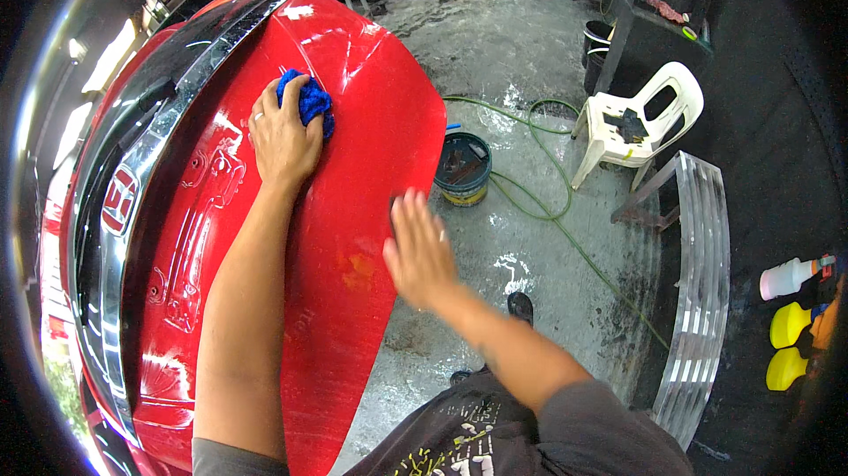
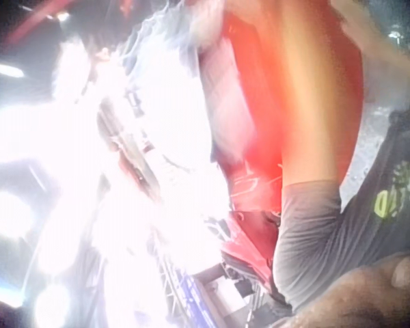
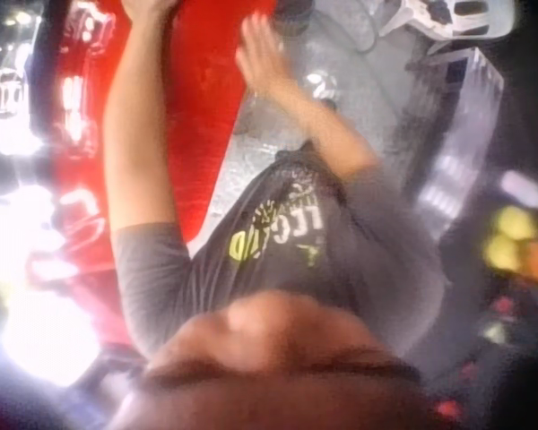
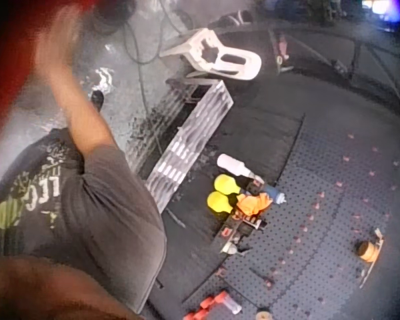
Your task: The person uses a sanding block and a blue microfiber cloth to polish the rear trunk of a red car. They alternate between rubbing the surface with the block and wiping it with the cloth, working across the panel in a garage setting.
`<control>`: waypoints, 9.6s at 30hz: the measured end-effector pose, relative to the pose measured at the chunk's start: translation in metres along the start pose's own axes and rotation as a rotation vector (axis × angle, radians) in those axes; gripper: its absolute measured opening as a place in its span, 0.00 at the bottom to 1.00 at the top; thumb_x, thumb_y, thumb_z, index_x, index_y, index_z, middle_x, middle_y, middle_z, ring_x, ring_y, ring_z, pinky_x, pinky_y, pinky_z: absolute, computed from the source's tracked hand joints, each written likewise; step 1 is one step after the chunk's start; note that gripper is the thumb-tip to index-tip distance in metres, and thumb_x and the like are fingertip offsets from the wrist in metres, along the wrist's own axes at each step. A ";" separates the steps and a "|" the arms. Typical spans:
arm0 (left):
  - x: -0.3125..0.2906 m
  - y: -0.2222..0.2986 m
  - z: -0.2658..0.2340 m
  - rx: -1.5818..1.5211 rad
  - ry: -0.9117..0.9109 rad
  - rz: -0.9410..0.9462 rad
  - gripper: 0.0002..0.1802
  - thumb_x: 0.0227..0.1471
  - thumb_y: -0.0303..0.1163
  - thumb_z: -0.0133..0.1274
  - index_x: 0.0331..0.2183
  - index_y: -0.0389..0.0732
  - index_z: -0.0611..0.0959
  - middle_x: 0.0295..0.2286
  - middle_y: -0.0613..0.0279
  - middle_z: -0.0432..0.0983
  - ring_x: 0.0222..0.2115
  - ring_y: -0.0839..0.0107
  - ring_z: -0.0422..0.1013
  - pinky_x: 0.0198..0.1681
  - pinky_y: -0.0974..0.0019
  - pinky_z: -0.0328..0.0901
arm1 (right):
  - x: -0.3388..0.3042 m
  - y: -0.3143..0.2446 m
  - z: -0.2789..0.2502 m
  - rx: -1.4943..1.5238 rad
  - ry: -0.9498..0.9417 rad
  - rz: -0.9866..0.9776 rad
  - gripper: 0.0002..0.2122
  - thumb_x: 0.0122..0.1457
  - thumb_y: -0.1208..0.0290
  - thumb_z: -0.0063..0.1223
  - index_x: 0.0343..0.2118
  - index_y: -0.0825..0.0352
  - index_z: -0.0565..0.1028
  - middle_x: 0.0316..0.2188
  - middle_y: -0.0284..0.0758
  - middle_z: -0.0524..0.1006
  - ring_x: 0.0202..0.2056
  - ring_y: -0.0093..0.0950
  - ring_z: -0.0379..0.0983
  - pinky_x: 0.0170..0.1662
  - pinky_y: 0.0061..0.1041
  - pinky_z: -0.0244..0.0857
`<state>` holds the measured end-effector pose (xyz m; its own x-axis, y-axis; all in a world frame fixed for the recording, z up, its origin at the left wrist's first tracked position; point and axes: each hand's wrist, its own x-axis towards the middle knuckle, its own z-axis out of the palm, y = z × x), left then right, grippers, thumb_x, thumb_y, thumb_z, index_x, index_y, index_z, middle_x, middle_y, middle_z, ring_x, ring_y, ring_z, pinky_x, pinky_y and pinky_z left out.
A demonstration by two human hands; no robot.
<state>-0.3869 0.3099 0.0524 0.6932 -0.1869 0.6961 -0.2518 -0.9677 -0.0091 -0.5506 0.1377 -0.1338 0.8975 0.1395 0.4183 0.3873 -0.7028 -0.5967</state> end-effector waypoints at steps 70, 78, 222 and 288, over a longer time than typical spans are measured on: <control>0.018 0.034 -0.002 0.062 0.055 -0.112 0.26 0.38 0.39 0.75 0.44 0.49 0.88 0.54 0.50 0.78 0.58 0.45 0.73 0.61 0.43 0.67 | 0.179 0.092 -0.056 0.038 -0.283 -0.830 0.44 0.72 0.44 0.56 0.81 0.66 0.53 0.83 0.51 0.47 0.83 0.50 0.40 0.81 0.62 0.31; 0.023 0.086 0.015 0.172 0.429 -0.609 0.19 0.45 0.31 0.76 0.39 0.45 0.85 0.47 0.50 0.79 0.50 0.47 0.76 0.57 0.48 0.71 | 0.240 0.186 -0.156 0.666 -0.729 -0.627 0.52 0.66 0.46 0.69 0.82 0.67 0.50 0.82 0.55 0.50 0.81 0.52 0.48 0.81 0.53 0.45; 0.134 0.237 0.366 0.908 0.597 -1.606 0.64 0.68 0.66 0.52 0.76 0.20 0.47 0.76 0.17 0.37 0.78 0.26 0.34 0.79 0.30 0.36 | 0.527 -0.001 -0.032 0.655 -0.494 -2.475 0.17 0.55 0.58 0.72 0.48 0.53 0.85 0.48 0.34 0.82 0.55 0.37 0.77 0.61 0.46 0.69; 0.034 0.240 0.259 0.742 0.718 -1.815 0.56 0.71 0.61 0.52 0.75 0.22 0.54 0.76 0.24 0.43 0.80 0.35 0.38 0.80 0.32 0.36 | 0.528 -0.010 -0.046 0.823 -0.719 -2.388 0.17 0.53 0.58 0.74 0.44 0.57 0.86 0.45 0.33 0.84 0.51 0.37 0.78 0.57 0.42 0.69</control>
<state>-0.2486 0.0276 -0.1118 -0.5811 0.7400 0.3386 0.6375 0.1553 0.7546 -0.0902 0.1865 0.1251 -0.9357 0.0545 0.3487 0.1062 0.9857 0.1309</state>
